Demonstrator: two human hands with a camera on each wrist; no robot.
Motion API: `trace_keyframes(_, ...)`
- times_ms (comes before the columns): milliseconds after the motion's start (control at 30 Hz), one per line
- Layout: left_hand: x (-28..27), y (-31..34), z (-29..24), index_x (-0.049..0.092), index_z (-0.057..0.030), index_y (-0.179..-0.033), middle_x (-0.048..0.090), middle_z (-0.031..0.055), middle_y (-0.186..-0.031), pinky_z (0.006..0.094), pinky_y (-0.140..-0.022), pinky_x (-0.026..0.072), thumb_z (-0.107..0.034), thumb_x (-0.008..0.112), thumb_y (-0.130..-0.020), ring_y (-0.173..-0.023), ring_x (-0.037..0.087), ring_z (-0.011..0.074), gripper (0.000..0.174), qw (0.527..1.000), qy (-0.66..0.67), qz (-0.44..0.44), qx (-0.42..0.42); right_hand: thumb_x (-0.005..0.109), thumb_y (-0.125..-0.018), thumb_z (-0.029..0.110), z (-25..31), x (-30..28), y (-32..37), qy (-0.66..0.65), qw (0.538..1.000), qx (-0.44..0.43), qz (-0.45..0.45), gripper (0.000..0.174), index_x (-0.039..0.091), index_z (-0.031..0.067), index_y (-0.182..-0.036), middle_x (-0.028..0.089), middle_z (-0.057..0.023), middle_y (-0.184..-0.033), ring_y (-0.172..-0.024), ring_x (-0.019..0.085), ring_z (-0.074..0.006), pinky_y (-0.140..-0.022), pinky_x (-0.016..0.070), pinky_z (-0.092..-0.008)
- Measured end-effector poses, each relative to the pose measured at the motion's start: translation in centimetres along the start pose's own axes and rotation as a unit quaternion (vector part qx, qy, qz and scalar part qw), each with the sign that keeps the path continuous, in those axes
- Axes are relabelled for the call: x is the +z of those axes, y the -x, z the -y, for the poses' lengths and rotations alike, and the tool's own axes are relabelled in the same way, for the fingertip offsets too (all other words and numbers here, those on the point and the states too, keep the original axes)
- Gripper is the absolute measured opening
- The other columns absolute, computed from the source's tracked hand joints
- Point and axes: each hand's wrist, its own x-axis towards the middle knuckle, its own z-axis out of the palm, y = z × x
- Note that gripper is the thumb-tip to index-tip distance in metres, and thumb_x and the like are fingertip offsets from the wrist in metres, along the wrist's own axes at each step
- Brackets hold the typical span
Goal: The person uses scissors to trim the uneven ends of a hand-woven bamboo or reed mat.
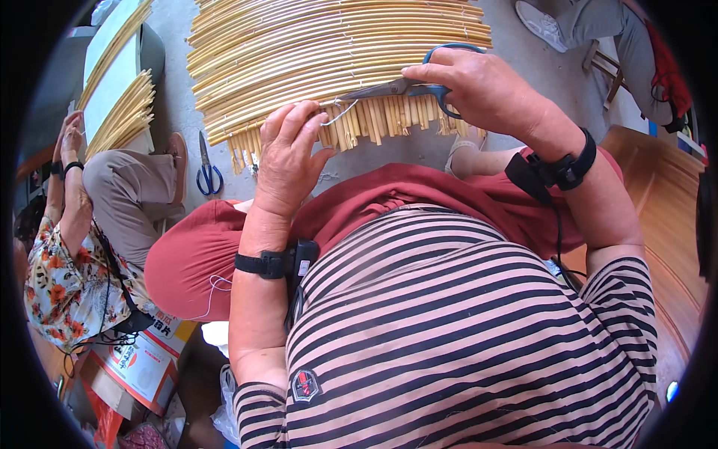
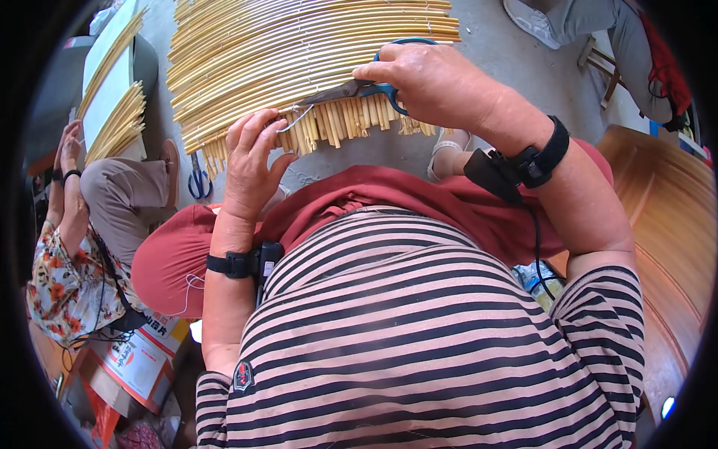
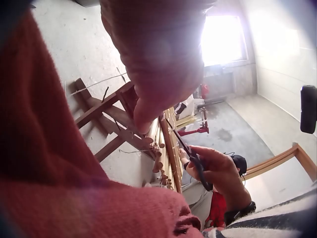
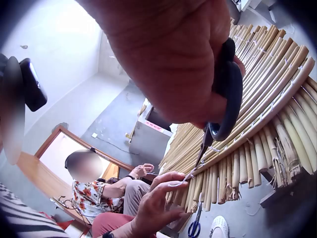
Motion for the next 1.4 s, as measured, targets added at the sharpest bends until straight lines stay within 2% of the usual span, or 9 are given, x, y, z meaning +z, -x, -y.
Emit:
trace_keyframes(300,0.9,0.2,1.6,0.066,-0.0098,-0.106,0.063,0.0048,-0.12,0.0384,-0.097,0.0447,-0.005,0.081,-0.061,-0.114,0.055,0.0275,0.048,0.998,0.057,-0.028,-0.001,0.062,-0.078,-0.002,3.5,1.8,0.5,0.065,0.998,0.026,-0.001,0.046,0.06,0.0104,-0.123,0.06,-0.0118,-0.093,-0.089,0.064,-0.0313,-0.075,0.0535,-0.0402)
trace_keyframes(333,0.9,0.3,1.8,0.067,-0.01,-0.106,0.063,0.005,-0.12,0.0385,-0.097,0.0448,-0.004,0.081,-0.061,-0.114,0.055,0.0278,0.047,0.998,0.062,-0.032,0.001,0.058,-0.077,-0.005,3.2,2.7,0.7,0.042,0.999,0.023,-0.02,0.05,0.059,0.0123,-0.125,0.057,-0.0115,-0.09,-0.084,0.061,-0.0319,-0.072,0.0519,-0.0406)
trace_keyframes(533,0.6,0.4,1.7,0.064,-0.0085,-0.104,0.063,0.0062,-0.121,0.0387,-0.097,0.0459,-0.001,0.08,-0.063,-0.114,0.056,0.0286,0.045,0.995,0.089,-0.041,-0.012,0.057,-0.069,-0.011,1.9,5.4,1.4,-0.104,0.99,0.06,-0.068,0.059,0.058,0.012,-0.123,0.059,-0.0111,-0.096,-0.089,0.061,-0.0333,-0.076,0.0516,-0.041)
trace_keyframes(633,0.6,0.5,1.6,0.061,-0.0084,-0.108,0.061,0.0078,-0.124,0.039,-0.096,0.0463,0.0,0.081,-0.061,-0.115,0.055,0.03,0.052,0.995,0.089,-0.047,-0.025,0.056,-0.066,-0.011,1.5,5.1,1.4,-0.156,0.984,0.056,-0.06,0.062,0.059,0.0129,-0.124,0.059,-0.0107,-0.097,-0.091,0.061,-0.0325,-0.077,0.0514,-0.0409)
trace_keyframes(733,0.8,0.7,1.8,0.058,-0.0085,-0.114,0.058,0.0095,-0.127,0.0397,-0.097,0.0457,0.001,0.082,-0.059,-0.116,0.054,0.0318,0.06,0.993,0.096,-0.06,-0.038,0.055,-0.066,-0.012,1.5,4.9,1.4,-0.158,0.985,0.037,-0.058,0.063,0.06,0.0133,-0.123,0.058,-0.0109,-0.096,-0.089,0.061,-0.0322,-0.076,0.0512,-0.0408)
trace_keyframes(833,0.6,0.9,2.0,0.056,-0.0079,-0.116,0.057,0.0107,-0.128,0.0403,-0.098,0.045,0.002,0.083,-0.058,-0.117,0.053,0.0328,0.064,0.993,0.099,-0.055,-0.035,0.061,-0.071,-0.009,1.1,3.8,1.5,-0.122,0.992,0.012,-0.036,0.055,0.061,0.0165,-0.12,0.06,-0.0083,-0.096,-0.091,0.062,-0.0325,-0.077,0.0531,-0.0416)
trace_keyframes(1033,0.6,0.8,1.9,0.056,-0.0075,-0.114,0.057,0.0108,-0.128,0.0409,-0.098,0.0445,0.001,0.082,-0.059,-0.117,0.053,0.033,0.062,0.994,0.09,-0.048,-0.034,0.06,-0.07,-0.009,0.7,2.9,1.3,-0.04,0.998,0.019,-0.051,0.057,0.061,0.0178,-0.121,0.06,-0.0086,-0.096,-0.09,0.063,-0.0314,-0.076,0.0533,-0.0417)
trace_keyframes(1167,0.5,0.8,1.9,0.058,-0.0075,-0.112,0.057,0.0107,-0.128,0.0409,-0.098,0.0442,0.0,0.082,-0.06,-0.117,0.053,0.0328,0.059,0.995,0.085,-0.042,-0.035,0.058,-0.069,-0.011,0.9,3.6,1.4,-0.046,0.998,0.012,-0.036,0.06,0.058,0.0149,-0.123,0.058,-0.0101,-0.095,-0.09,0.061,-0.0331,-0.075,0.0529,-0.0424)
trace_keyframes(1400,0.5,0.8,1.8,0.06,-0.0074,-0.107,0.058,0.0102,-0.127,0.0404,-0.098,0.0446,-0.001,0.083,-0.06,-0.116,0.053,0.032,0.053,0.995,0.086,-0.043,-0.033,0.058,-0.07,-0.01,2.6,3.8,1.2,-0.064,0.996,0.05,-0.029,0.058,0.058,0.012,-0.124,0.058,-0.0123,-0.097,-0.09,0.061,-0.0338,-0.077,0.0528,-0.0422)
